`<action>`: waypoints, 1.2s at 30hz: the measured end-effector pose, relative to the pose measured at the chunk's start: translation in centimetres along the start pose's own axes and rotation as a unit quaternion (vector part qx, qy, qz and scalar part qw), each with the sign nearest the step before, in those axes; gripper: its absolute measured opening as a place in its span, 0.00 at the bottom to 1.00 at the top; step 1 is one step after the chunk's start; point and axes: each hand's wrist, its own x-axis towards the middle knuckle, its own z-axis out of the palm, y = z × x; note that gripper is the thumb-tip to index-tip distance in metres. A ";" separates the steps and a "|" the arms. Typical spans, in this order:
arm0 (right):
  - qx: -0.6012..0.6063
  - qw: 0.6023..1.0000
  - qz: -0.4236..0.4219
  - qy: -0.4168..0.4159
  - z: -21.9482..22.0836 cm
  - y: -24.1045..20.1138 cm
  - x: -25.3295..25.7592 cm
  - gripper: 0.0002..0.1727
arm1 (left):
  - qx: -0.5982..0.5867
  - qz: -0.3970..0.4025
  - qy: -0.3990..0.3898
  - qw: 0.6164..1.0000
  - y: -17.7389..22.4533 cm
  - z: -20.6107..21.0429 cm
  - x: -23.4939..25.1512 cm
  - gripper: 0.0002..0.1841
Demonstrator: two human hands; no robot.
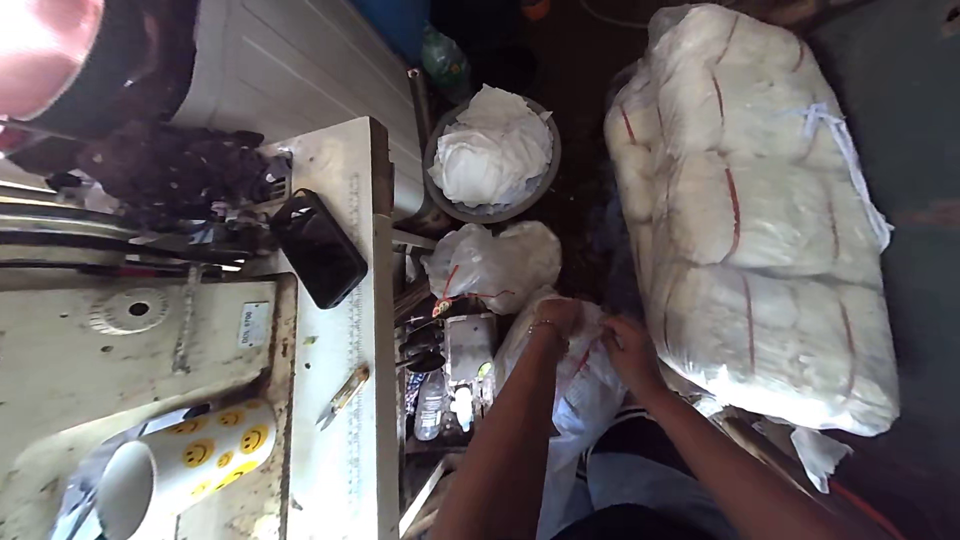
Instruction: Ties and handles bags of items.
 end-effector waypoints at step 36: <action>0.180 0.956 0.201 -0.116 -5.9 0.6 -0.1 0.16 | 0.279 0.237 0.020 0.931 -4.8 0.9 -1.9 0.15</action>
